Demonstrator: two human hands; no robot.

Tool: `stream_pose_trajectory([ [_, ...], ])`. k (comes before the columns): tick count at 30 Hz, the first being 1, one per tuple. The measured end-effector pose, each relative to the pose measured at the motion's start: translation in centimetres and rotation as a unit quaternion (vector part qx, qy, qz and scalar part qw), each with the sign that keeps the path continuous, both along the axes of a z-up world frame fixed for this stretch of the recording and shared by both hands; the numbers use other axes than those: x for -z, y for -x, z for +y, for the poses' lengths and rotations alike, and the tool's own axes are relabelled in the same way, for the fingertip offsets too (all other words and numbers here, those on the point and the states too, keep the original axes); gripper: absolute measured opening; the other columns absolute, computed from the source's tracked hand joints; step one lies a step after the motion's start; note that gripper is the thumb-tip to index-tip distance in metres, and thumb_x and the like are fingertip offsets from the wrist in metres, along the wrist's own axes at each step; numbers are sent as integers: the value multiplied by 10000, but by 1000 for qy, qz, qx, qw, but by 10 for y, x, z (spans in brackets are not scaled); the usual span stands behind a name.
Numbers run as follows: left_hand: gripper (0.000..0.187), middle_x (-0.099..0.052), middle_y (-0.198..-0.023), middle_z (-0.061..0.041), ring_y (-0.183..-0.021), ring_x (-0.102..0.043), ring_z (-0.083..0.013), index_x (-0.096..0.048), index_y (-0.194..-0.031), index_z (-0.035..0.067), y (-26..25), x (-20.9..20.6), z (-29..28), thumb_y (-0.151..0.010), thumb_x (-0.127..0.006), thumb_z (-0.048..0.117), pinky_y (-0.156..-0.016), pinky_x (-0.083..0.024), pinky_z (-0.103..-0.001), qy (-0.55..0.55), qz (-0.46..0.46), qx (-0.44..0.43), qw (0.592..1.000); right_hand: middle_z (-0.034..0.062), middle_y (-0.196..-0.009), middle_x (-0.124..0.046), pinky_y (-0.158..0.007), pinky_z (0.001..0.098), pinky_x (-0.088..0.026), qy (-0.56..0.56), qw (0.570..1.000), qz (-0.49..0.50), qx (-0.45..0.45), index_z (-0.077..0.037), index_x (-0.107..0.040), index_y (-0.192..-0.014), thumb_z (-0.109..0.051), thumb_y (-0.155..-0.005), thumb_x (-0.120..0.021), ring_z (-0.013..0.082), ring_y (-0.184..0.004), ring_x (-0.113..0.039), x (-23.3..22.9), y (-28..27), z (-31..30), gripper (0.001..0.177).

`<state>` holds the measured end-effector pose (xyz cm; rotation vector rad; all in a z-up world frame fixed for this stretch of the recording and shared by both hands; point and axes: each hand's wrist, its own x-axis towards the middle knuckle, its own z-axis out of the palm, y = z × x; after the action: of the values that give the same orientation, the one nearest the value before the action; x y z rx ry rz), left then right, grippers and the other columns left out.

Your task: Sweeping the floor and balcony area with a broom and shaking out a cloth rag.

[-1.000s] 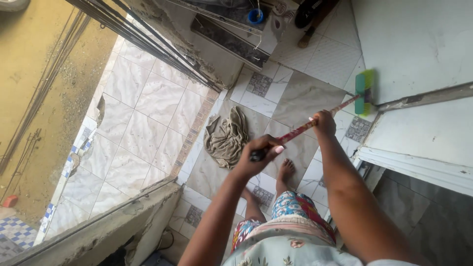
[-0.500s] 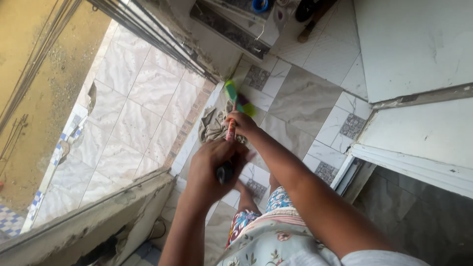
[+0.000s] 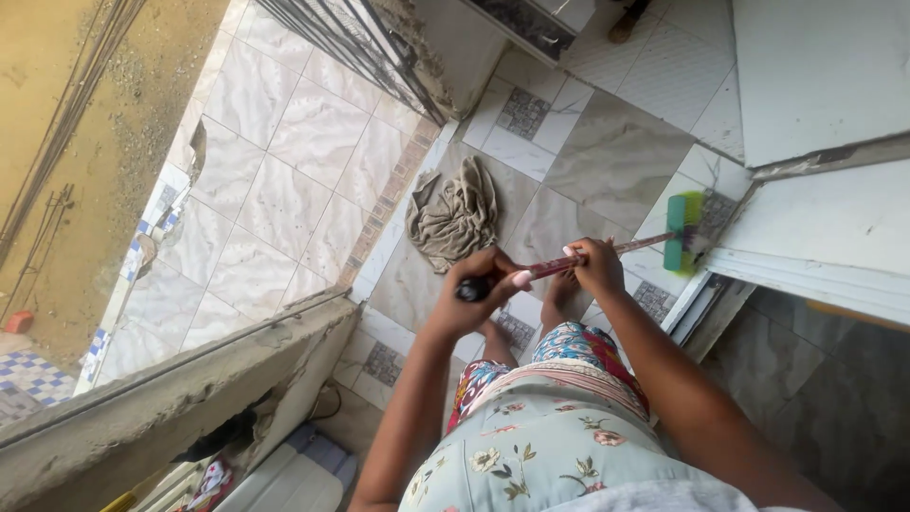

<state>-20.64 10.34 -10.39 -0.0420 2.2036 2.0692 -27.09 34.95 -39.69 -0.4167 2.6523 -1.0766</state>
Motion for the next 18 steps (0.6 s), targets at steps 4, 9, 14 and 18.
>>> stream_pose_trajectory([
  [4, 179, -680, -827, -81, -778, -640, -192, -683, -904, 41, -7, -21, -16, -919, -811, 165, -719, -500, -338, 42, 49, 66, 996, 133, -967, -715, -793, 427, -536, 59, 993, -61, 83, -111, -725, -1036, -189, -926, -710, 316, -898, -691, 27, -34, -55, 135],
  [9, 137, -669, -821, -97, -785, -659, -311, -687, -917, 82, -16, -91, -61, -862, -799, 138, -741, -503, -386, 123, 160, 108, 973, 113, -876, -707, -745, 380, -529, 223, 968, -103, 58, -84, -725, -1031, -255, -977, -679, 278, -813, -689, -48, -41, -178, 184],
  [14, 197, -683, -839, -84, -787, -676, -301, -658, -929, 58, -35, -151, -100, -910, -814, 178, -733, -504, -379, 147, 230, 111, 956, 112, -856, -703, -729, 384, -531, 280, 953, -54, -102, -69, -687, -910, -218, -956, -753, 276, -787, -682, -137, -41, -222, 170],
  [18, 176, -731, -925, -60, -819, -695, -218, -671, -1007, 56, -60, -161, -132, -971, -771, 196, -710, -518, -314, 64, 263, 122, 955, 98, -849, -705, -705, 420, -533, 184, 974, 76, -106, -107, -717, -908, -178, -889, -764, 315, -782, -689, -171, -65, -182, 87],
])
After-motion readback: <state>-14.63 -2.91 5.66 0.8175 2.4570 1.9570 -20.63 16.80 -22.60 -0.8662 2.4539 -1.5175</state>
